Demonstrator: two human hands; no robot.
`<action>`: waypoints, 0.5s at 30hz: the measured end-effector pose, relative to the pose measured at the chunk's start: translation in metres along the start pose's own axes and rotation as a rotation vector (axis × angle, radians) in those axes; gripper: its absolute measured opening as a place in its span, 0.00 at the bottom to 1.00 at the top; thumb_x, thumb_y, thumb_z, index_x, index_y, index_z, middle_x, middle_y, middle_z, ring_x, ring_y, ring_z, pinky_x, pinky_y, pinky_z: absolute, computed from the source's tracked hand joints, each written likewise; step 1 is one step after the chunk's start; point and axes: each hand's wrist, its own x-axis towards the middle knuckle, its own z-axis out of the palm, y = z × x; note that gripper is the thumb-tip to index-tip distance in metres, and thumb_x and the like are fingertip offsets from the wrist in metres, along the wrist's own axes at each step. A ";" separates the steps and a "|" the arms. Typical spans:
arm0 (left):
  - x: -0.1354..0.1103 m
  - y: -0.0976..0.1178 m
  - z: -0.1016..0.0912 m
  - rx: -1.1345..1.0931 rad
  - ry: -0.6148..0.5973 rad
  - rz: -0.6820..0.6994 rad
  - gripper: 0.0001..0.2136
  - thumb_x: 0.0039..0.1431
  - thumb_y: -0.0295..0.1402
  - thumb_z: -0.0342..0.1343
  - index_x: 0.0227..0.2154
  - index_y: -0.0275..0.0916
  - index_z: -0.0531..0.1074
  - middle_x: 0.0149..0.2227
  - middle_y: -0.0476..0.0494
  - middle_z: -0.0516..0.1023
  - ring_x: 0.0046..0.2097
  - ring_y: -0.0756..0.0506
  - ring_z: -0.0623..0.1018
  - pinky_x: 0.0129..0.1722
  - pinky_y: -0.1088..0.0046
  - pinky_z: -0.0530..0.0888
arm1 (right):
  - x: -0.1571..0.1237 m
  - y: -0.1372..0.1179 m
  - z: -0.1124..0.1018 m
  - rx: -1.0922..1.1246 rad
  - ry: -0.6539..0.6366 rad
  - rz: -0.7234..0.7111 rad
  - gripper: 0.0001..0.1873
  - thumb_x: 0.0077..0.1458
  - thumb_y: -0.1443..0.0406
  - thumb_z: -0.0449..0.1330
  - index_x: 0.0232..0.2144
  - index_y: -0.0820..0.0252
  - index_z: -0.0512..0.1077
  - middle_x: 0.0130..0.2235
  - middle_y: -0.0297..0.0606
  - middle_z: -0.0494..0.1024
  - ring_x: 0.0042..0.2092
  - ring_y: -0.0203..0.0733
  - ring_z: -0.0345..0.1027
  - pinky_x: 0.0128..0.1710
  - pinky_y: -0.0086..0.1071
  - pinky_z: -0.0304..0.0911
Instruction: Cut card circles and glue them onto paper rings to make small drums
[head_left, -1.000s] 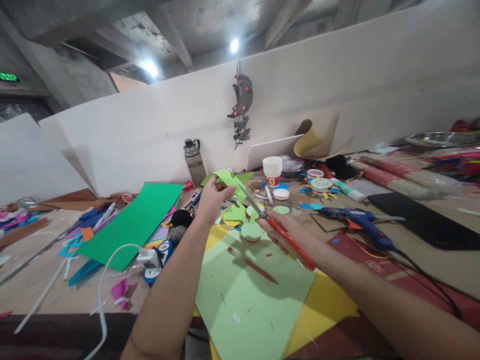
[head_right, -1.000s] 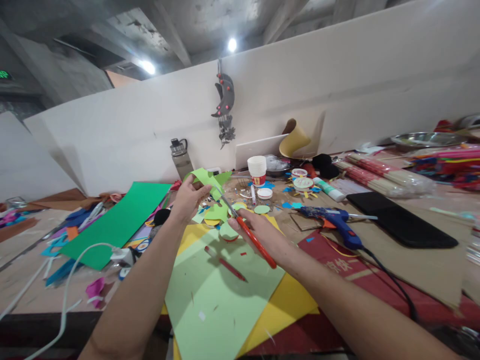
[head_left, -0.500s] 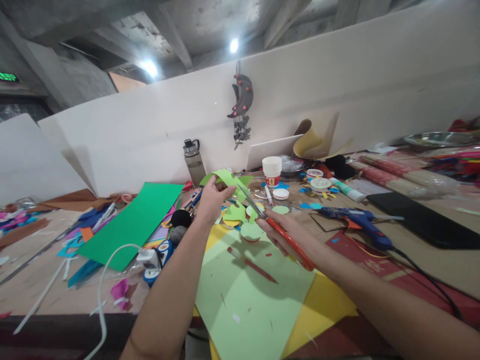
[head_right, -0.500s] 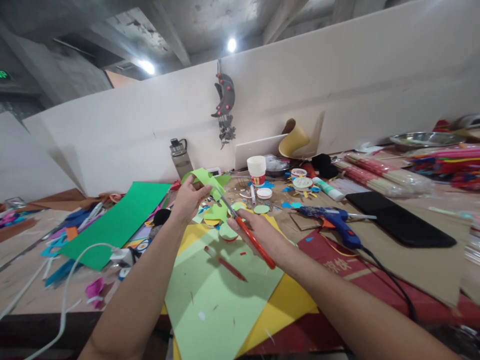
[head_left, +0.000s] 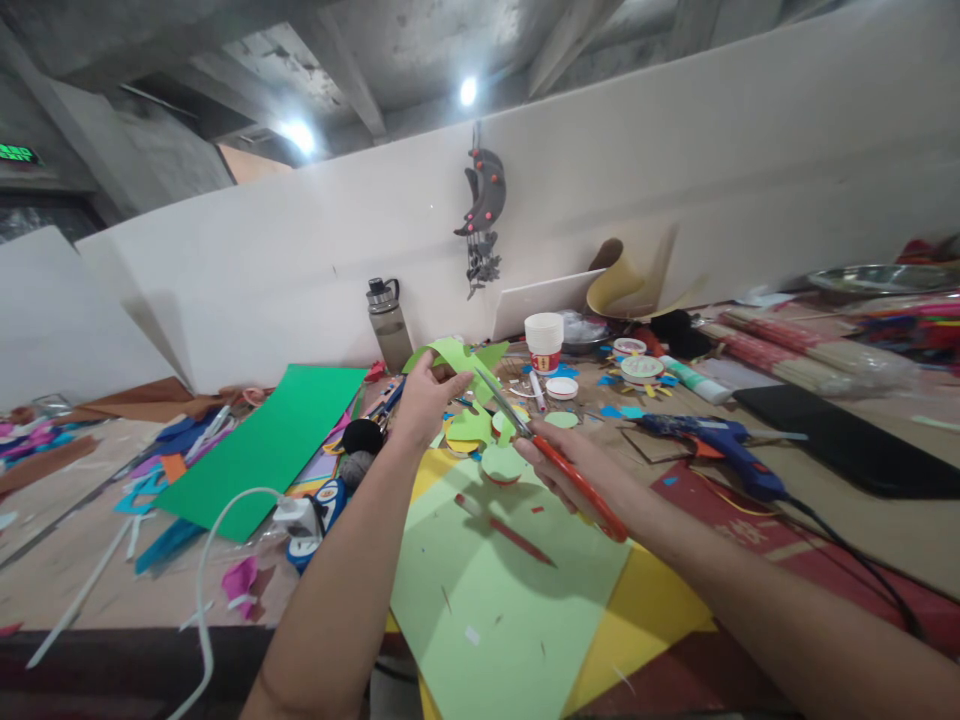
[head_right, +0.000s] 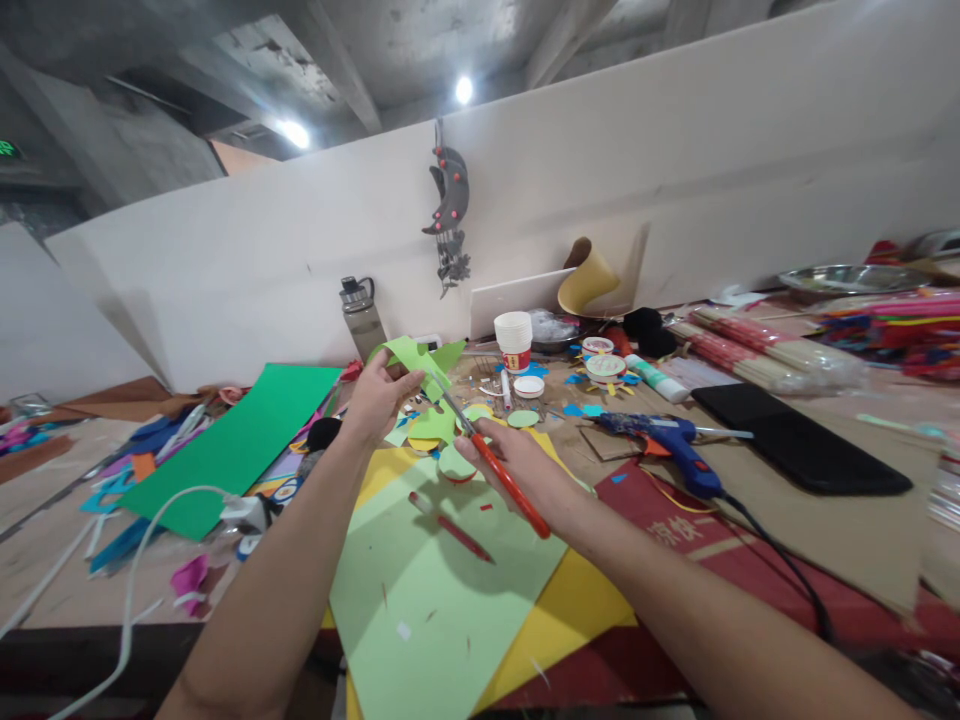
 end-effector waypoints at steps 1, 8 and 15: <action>0.000 0.000 0.000 -0.004 0.001 -0.002 0.24 0.41 0.31 0.69 0.43 0.39 0.69 0.37 0.47 0.80 0.35 0.50 0.77 0.35 0.75 0.73 | 0.000 0.000 0.000 -0.001 -0.004 0.007 0.20 0.57 0.46 0.55 0.29 0.54 0.59 0.18 0.23 0.61 0.15 0.30 0.53 0.13 0.25 0.49; 0.000 0.001 0.000 -0.004 0.006 -0.002 0.25 0.40 0.32 0.70 0.43 0.39 0.69 0.37 0.47 0.80 0.34 0.50 0.77 0.35 0.75 0.72 | 0.001 -0.001 0.001 0.025 0.008 0.076 0.19 0.54 0.47 0.57 0.29 0.54 0.60 0.17 0.22 0.59 0.14 0.31 0.53 0.11 0.25 0.50; 0.002 -0.005 -0.002 0.021 -0.054 0.022 0.26 0.42 0.34 0.69 0.46 0.39 0.69 0.42 0.42 0.80 0.40 0.45 0.79 0.39 0.71 0.74 | 0.001 0.000 0.003 0.030 0.018 0.007 0.16 0.56 0.50 0.56 0.29 0.54 0.60 0.17 0.23 0.60 0.16 0.31 0.53 0.15 0.26 0.51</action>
